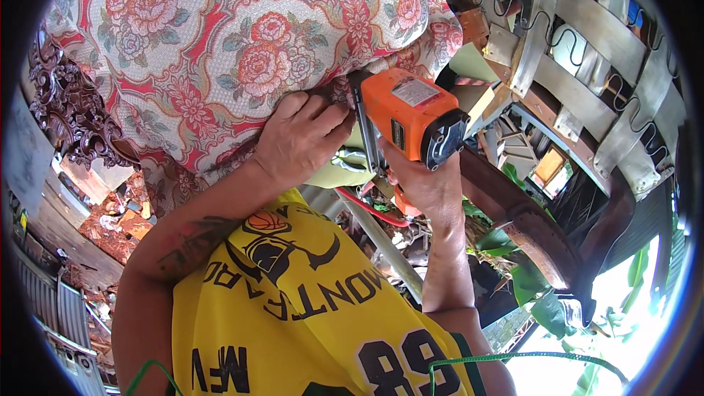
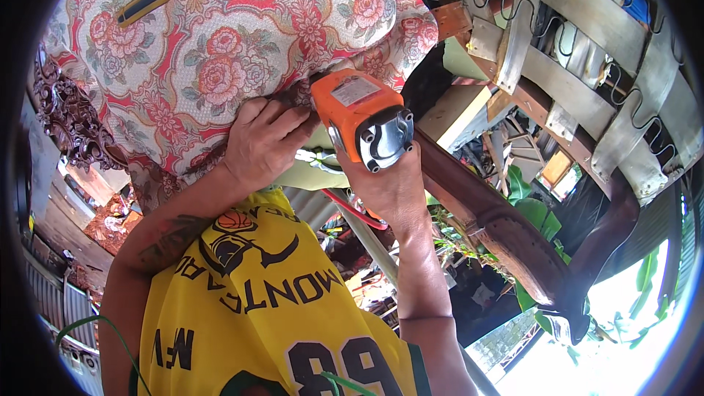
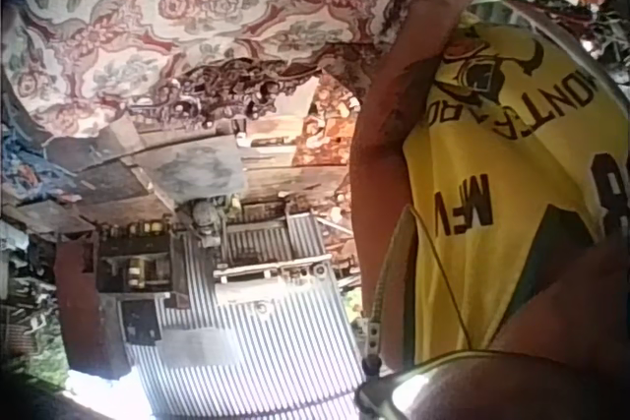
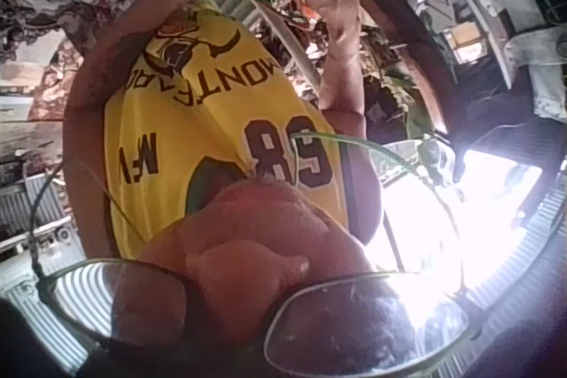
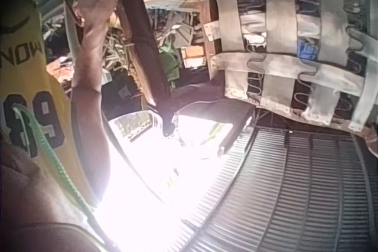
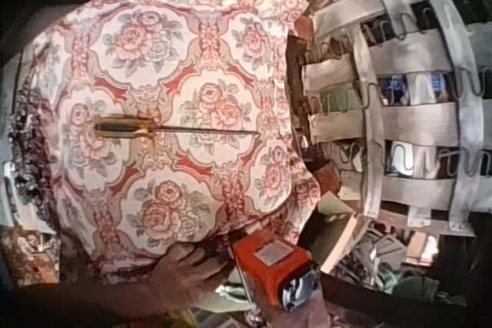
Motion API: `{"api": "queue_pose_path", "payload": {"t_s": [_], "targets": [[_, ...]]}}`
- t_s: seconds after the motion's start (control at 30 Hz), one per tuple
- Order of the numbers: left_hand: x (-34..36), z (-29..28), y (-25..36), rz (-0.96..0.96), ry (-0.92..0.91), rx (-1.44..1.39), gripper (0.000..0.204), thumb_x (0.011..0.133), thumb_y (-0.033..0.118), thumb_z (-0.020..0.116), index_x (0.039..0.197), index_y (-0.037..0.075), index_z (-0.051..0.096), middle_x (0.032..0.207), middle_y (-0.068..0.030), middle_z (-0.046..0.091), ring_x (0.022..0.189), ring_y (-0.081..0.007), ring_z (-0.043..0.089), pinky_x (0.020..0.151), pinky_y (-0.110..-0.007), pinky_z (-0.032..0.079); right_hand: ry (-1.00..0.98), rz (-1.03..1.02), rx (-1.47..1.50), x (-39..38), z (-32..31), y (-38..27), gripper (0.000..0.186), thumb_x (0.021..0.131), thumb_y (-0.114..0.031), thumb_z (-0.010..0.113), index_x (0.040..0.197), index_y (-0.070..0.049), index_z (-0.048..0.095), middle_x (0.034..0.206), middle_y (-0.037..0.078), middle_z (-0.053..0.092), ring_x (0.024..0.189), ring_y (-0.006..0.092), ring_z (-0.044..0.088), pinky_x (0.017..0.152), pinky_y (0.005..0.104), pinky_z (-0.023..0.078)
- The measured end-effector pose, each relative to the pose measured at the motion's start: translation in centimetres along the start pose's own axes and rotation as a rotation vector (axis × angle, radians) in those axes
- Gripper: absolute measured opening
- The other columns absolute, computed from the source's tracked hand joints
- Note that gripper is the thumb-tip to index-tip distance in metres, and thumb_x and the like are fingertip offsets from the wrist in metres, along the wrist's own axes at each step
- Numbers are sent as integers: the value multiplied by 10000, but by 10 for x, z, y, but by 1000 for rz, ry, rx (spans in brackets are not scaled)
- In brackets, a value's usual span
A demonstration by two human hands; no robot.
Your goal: The person uses a pry tool and shears to remove old fabric and staples from a chair seat, then uses a pneumatic staple gun to attach new floral fabric to the seat frame.
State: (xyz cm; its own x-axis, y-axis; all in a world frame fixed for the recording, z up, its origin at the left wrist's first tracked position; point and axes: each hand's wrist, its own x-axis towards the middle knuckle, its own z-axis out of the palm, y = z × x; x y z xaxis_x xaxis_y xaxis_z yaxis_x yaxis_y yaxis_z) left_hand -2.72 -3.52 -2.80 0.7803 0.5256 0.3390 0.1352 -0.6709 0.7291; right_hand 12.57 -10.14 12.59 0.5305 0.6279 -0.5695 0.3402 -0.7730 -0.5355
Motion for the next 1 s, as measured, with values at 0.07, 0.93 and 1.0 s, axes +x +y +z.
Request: {"api": "queue_pose_path", "payload": {"t_s": [0.07,0.93,1.0], "targets": [[1,-1,-1,1,-6,-1,331,764,127,673,1077,125,780,1085,33,667,898,-169,616,852,-369,431,-13,-43,21,0,0,3,315,886,7,766,1185,-10,668,855,0,697,600,64,601,515,250,477],[6,-14,-3,41,-113,4,206,766,192,620,905,94,736,1137,-37,662,935,-225,617,905,-416,431,-117,-20,-72,4,1,-15,690,763,-157,868,1379,-86,566,922,194,744,884,388,744,731,424,607],[3,-10,-7,73,-172,7,242,772,226,634,950,92,729,1120,-51,665,905,-241,616,886,-426,433,-133,78,-30,0,0,-18,741,735,-182,889,1388,-58,559,970,192,742,908,401,740,756,449,604]]}}
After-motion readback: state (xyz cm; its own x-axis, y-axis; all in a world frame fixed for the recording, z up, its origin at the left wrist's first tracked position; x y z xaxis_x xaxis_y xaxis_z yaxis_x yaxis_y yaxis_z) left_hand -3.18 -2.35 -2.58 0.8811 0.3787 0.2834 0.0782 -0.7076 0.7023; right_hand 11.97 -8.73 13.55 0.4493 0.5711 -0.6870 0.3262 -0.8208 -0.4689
